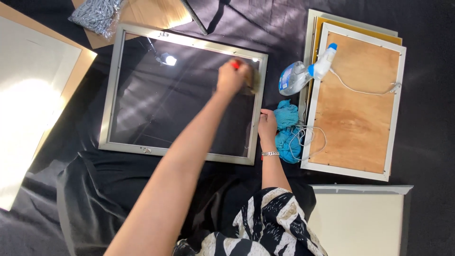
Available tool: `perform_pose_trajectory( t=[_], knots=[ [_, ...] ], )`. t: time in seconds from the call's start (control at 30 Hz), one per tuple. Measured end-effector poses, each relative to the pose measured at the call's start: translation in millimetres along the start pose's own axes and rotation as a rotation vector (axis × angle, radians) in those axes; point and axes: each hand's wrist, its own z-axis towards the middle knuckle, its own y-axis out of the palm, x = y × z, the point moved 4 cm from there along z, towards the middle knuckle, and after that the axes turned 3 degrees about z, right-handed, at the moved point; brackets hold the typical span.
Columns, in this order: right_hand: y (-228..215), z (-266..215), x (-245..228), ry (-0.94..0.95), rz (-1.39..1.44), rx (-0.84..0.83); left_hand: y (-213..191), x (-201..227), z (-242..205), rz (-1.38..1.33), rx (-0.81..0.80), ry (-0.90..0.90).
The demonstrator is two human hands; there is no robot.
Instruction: Polishing a glass surface within a frame using a cloth and brush, then inserting a backing board.
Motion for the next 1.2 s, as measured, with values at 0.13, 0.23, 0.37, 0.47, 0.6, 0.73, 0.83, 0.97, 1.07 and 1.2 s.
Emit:
perform_pose_trajectory(
  t=[0.13,0.23,0.37,0.47,0.6,0.73,0.83,0.97,1.07,1.2],
  knots=[
    [-3,-10,-11,0.040,0.008,-0.034,-128,-8,24,0.213,0.218,0.254],
    [-6,-15,-22,-0.080,0.068,0.022,-227,-31,43,0.257,0.048,0.104],
    [-6,-17,-27,-0.016,0.044,0.011,-321,-40,50,0.723,0.339,0.536],
    [-6,-18,-31,-0.011,0.023,0.015,-334,-38,64,1.024,0.364,0.547],
    [-7,-18,-33,-0.039,0.016,0.019,-291,-39,88,1.095,0.280,0.509],
    [-7,-17,-30,-0.031,0.030,0.014,-216,-66,109,0.624,0.075,-0.037],
    [-7,-16,-26,-0.037,0.015,0.006,-212,-4,65,0.748,0.127,0.660],
    [-7,-18,-29,0.001,0.036,0.005,-269,-7,66,0.803,0.204,0.625],
    [-5,-17,-34,-0.013,0.018,0.021,-277,-41,92,0.916,0.247,0.487],
    [-5,-18,-34,-0.013,0.022,0.020,-212,-31,64,0.424,0.080,0.110]
  ],
)
